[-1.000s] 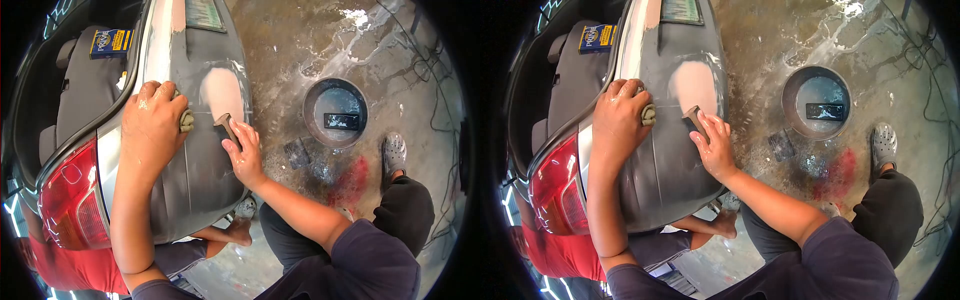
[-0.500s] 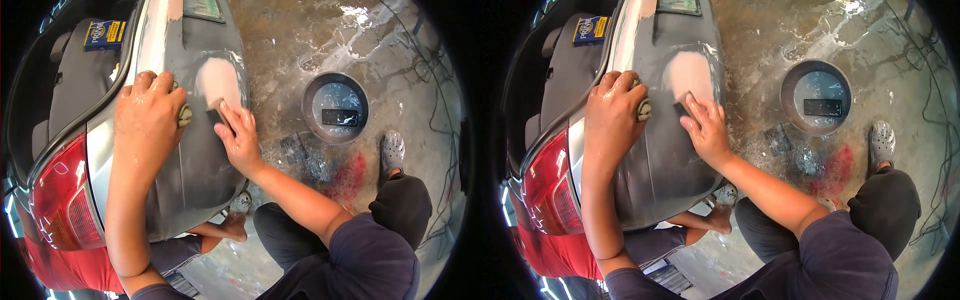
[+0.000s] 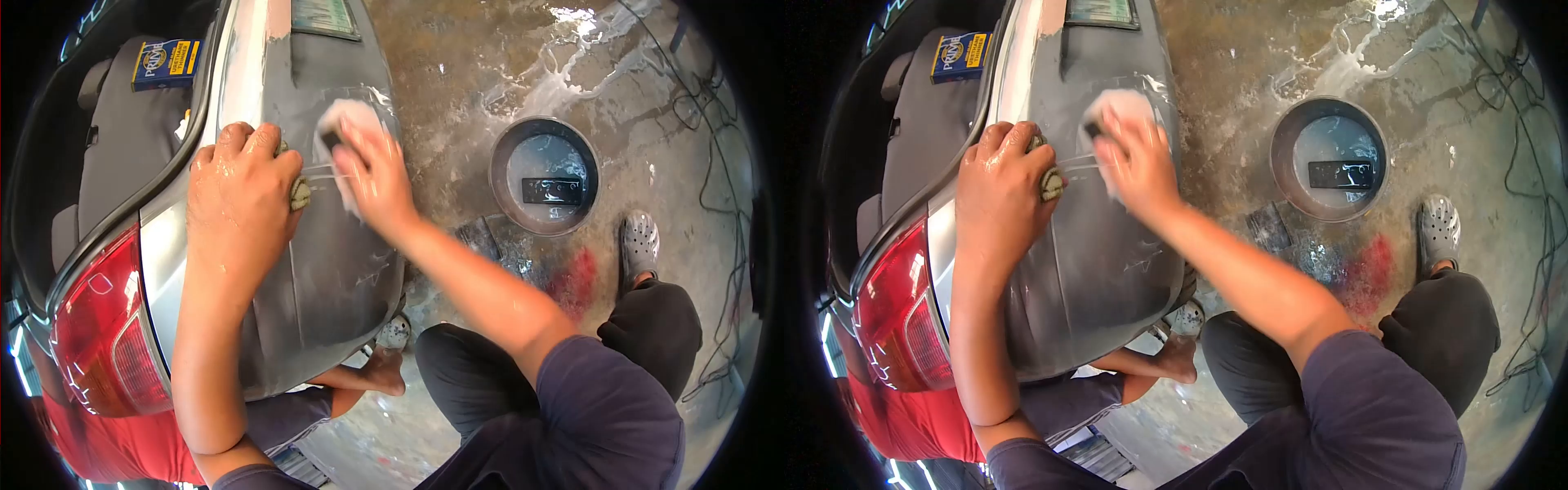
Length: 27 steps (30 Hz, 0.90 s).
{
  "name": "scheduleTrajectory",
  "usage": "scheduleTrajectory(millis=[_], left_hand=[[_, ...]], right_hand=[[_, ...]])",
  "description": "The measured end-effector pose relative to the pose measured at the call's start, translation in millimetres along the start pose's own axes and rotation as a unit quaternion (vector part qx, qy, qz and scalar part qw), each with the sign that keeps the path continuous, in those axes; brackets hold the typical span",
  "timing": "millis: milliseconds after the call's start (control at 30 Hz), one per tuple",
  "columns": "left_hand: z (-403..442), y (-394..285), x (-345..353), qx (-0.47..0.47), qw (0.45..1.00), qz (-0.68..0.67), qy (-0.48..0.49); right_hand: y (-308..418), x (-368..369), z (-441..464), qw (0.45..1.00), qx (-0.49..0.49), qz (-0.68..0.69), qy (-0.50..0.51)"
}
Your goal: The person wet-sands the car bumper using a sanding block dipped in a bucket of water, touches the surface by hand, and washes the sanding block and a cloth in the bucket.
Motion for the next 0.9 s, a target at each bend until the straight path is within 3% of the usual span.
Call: scheduleTrajectory(millis=[67,167,233,300,433,500,567,667,767,867,900], left_hand=[[3,0,0,-0.007,1.0,0.003,0.001],[4,-2,0,-0.007,1.0,0.014,-0.003],[4,-1,-1,0.0,1.0,0.013,-0.02],[3,-2,0,0.005,1.0,0.011,-0.022],[1,-2,3,0.001,1.0,0.012,-0.01],[4,-3,1,-0.003,1.0,0.009,-0.016],[4,-5,0,-0.001,1.0,0.006,-0.019],[4,-5,2,0.008,0.999,0.018,-0.031],[3,-7,3,0.03,0.998,0.019,-0.061],[1,-11,2,0.039,0.997,0.03,-0.06],[1,-10,1,0.034,0.997,0.023,-0.064]], right_hand=[[-26,9,67,0.999,0.042,0.011,0.003],[-27,12,68,0.999,0.044,0.014,0.024],[3,1,-1,0.998,-0.023,-0.05,0.013],[22,-8,-67,0.999,0.004,-0.03,0.016],[-6,2,6,1.0,-0.004,0.003,0.002],[-28,7,71,0.997,0.051,0.059,0.0],[-26,7,70,0.998,0.052,0.043,0.01],[14,-4,-6,0.999,-0.014,-0.028,-0.011],[23,-9,-60,0.999,0.023,0.014,0.018],[-16,5,17,0.998,-0.015,0.053,-0.022],[-32,8,53,0.998,0.031,0.053,-0.014]])
Point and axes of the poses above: each hand's wrist, its own z-axis towards the middle knuckle, its own x-axis out of the palm, y = z × x, the point moved 9 cm from there along z, towards the middle knuckle, and after that the axes turned 6 degrees about y, right-handed, at the moved point
